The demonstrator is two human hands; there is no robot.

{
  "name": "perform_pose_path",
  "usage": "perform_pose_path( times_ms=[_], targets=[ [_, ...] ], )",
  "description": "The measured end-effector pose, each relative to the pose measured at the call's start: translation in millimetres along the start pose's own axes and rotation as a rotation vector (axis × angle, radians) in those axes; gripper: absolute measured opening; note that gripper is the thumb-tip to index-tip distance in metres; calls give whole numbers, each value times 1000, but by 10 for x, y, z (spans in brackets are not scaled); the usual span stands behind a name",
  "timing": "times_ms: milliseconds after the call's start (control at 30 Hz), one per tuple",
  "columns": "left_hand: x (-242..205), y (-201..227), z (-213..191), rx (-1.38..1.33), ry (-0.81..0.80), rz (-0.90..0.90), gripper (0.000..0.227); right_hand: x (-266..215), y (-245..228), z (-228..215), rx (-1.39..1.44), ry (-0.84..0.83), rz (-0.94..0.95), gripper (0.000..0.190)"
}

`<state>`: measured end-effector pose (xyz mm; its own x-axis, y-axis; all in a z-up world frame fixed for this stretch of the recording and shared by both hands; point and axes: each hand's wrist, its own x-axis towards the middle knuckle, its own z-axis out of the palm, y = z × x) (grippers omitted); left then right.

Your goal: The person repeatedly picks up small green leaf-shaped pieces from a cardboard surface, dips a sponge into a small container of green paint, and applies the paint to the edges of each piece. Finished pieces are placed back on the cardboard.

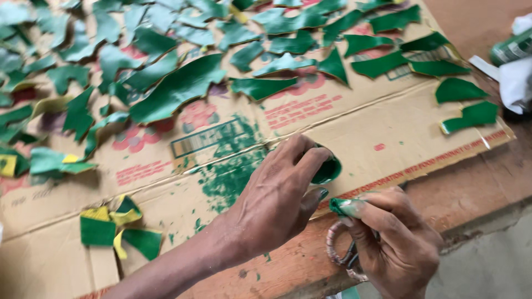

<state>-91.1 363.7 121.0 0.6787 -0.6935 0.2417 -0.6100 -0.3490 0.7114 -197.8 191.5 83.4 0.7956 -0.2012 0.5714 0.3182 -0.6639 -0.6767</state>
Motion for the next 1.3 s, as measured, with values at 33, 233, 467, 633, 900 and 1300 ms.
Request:
perform_pose_path(
  times_ms=[33, 233, 467, 633, 900, 1300],
  targets=[
    [-111, -41, -31, -16, 17, -25, 55, -5, -30, 69, 33, -27, 4, 20],
    [-737, -258, -71, -105, 124, -154, 56, -47, -230, 450, 121, -165, -36, 17],
    [-1318, -381, 43, -66, 269, -343, 53, -179, -437, 736, 119, -300, -35, 20],
    [-1749, -490, 86, 108, 327, -480, 53, -278, -433, 989, 214, -439, -152, 18],
    [-2329, -813, 103, 616, 475, -689, 63, -269, -604, 1192, 249, -543, -190, 21],
    [-2081, -706, 223, 350, 398, -687, 54, -301, -617, 1195, 251, -565, -173, 22]
  ],
)
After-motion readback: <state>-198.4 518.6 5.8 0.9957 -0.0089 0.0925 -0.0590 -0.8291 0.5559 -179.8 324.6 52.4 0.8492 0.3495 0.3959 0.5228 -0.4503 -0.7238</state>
